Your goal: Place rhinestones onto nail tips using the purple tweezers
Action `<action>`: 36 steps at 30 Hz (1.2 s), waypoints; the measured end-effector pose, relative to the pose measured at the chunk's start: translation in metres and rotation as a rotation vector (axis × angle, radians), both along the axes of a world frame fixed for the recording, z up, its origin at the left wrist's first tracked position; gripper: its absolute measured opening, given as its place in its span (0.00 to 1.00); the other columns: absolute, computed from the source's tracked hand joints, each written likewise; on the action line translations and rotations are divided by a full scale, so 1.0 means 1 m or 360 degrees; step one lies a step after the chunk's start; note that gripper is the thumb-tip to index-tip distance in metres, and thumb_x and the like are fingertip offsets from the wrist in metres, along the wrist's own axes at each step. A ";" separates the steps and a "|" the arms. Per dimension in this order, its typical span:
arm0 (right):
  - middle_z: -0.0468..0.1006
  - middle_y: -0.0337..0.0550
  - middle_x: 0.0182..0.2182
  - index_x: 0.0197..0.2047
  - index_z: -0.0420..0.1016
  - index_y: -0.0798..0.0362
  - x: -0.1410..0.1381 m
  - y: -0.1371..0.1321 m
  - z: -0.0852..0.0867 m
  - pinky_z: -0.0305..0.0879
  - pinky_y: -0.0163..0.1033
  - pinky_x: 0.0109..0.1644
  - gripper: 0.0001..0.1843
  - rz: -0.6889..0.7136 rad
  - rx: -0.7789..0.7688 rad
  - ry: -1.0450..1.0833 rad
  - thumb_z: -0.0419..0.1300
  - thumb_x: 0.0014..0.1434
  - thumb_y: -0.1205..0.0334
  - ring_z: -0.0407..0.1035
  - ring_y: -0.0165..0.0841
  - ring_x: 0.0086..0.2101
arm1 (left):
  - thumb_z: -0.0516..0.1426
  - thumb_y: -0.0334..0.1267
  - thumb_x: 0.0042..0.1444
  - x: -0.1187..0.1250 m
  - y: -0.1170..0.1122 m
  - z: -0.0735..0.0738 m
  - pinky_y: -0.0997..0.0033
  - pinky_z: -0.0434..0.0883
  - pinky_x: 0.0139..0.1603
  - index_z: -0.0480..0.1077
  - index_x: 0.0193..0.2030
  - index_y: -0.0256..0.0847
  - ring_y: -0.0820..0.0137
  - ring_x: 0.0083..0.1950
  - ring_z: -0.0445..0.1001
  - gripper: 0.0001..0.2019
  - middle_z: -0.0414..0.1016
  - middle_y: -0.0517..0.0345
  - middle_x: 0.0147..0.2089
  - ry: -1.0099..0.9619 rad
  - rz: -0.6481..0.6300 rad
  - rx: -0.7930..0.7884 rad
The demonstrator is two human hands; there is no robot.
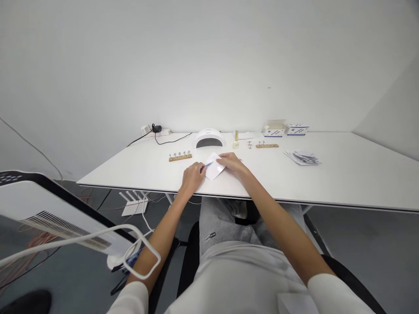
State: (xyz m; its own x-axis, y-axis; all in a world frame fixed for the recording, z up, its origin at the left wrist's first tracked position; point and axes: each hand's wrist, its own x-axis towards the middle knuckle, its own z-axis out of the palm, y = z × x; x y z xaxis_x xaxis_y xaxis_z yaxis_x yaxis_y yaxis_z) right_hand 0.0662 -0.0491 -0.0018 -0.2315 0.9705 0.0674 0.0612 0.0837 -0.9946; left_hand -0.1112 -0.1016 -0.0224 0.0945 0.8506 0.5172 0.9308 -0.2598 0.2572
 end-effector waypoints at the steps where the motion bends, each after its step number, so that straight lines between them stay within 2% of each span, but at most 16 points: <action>1: 0.80 0.45 0.28 0.31 0.79 0.59 0.000 0.000 0.001 0.65 0.33 0.32 0.06 -0.0002 -0.0007 0.0000 0.62 0.48 0.71 0.72 0.32 0.29 | 0.52 0.38 0.61 0.000 0.000 0.000 0.67 0.64 0.40 0.74 0.38 0.40 0.62 0.41 0.74 0.09 0.77 0.50 0.40 0.0003 0.0002 -0.0003; 11: 0.80 0.43 0.26 0.30 0.80 0.59 -0.002 0.002 -0.002 0.64 0.32 0.32 0.07 -0.0041 -0.0072 0.0040 0.62 0.46 0.73 0.71 0.30 0.28 | 0.52 0.38 0.61 0.000 0.000 0.000 0.67 0.65 0.43 0.74 0.40 0.40 0.63 0.43 0.74 0.10 0.78 0.51 0.42 -0.0024 0.0022 -0.0078; 19: 0.79 0.42 0.24 0.29 0.80 0.60 -0.003 0.005 -0.006 0.63 0.31 0.32 0.05 0.0027 -0.0163 0.0193 0.63 0.46 0.74 0.69 0.28 0.26 | 0.52 0.39 0.62 -0.001 0.001 0.001 0.69 0.66 0.45 0.75 0.39 0.40 0.64 0.44 0.74 0.10 0.78 0.52 0.42 -0.0045 0.0026 -0.0083; 26: 0.80 0.44 0.25 0.30 0.80 0.59 -0.003 0.009 -0.010 0.64 0.32 0.32 0.06 0.0021 -0.0123 0.0115 0.63 0.46 0.73 0.70 0.30 0.27 | 0.53 0.40 0.62 -0.001 -0.001 0.003 0.69 0.65 0.41 0.76 0.40 0.40 0.65 0.42 0.73 0.11 0.77 0.53 0.42 0.0036 0.0072 -0.0079; 36: 0.80 0.45 0.26 0.31 0.80 0.60 -0.001 0.002 -0.004 0.63 0.32 0.30 0.07 -0.0002 0.0050 -0.0122 0.61 0.48 0.71 0.71 0.31 0.28 | 0.50 0.44 0.64 0.002 -0.005 0.007 0.70 0.61 0.33 0.76 0.45 0.47 0.66 0.40 0.73 0.14 0.73 0.55 0.41 0.0273 0.0215 -0.0160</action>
